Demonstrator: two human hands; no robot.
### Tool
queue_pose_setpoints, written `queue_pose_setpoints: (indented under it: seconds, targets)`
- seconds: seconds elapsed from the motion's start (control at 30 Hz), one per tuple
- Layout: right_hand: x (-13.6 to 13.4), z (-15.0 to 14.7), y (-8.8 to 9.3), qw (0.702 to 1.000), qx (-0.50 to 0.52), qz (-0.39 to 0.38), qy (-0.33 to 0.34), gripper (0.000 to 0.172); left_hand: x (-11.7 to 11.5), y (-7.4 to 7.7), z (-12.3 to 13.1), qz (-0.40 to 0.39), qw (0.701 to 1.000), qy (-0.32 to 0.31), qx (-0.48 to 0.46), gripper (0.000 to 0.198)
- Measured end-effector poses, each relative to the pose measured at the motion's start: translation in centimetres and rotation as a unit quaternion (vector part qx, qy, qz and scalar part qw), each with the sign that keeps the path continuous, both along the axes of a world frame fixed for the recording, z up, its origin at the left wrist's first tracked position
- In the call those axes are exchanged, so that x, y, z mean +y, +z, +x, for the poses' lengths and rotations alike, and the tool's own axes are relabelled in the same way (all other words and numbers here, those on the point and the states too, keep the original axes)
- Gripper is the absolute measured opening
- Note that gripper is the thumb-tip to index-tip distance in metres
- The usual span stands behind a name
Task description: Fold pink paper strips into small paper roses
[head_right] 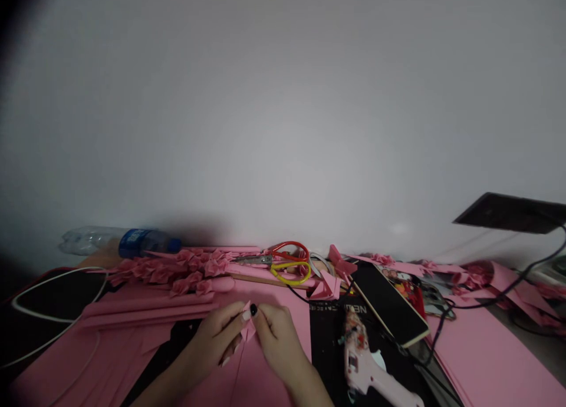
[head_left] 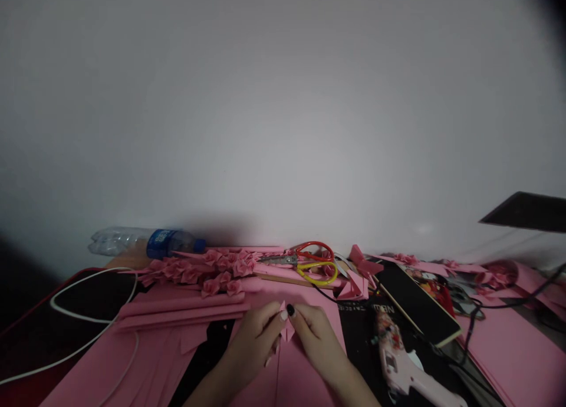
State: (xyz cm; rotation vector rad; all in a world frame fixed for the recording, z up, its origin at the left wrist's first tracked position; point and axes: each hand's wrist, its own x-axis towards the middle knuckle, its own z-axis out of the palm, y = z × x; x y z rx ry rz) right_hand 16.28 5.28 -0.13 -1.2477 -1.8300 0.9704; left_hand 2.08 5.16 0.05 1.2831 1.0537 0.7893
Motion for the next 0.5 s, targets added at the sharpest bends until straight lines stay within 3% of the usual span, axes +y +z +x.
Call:
queue_pose_setpoints:
  seconds: [0.17,0.3,0.33,0.5]
  targets:
    - [0.2,0.3,-0.6,0.998,-0.018,0.028,-0.050,0.038,0.6,-1.9,0.1,-0.149,0.984,-0.016,-0.100,0.047]
    - [0.1,0.4,-0.7,0.997,-0.024,0.048,-0.060,0.038,1.6,-2.6,-0.2,-0.235,0.956,-0.114,-0.131,0.056]
    - [0.1,0.4,-0.7,0.997,-0.025,0.051,-0.060,0.038,1.7,-2.5,-0.2,-0.269,0.940,-0.166,-0.125,0.057]
    - [0.0,0.4,-0.5,0.997,-0.022,0.048,-0.053,0.038,1.3,-1.0,-0.2,-0.259,0.952,-0.080,-0.140,0.051]
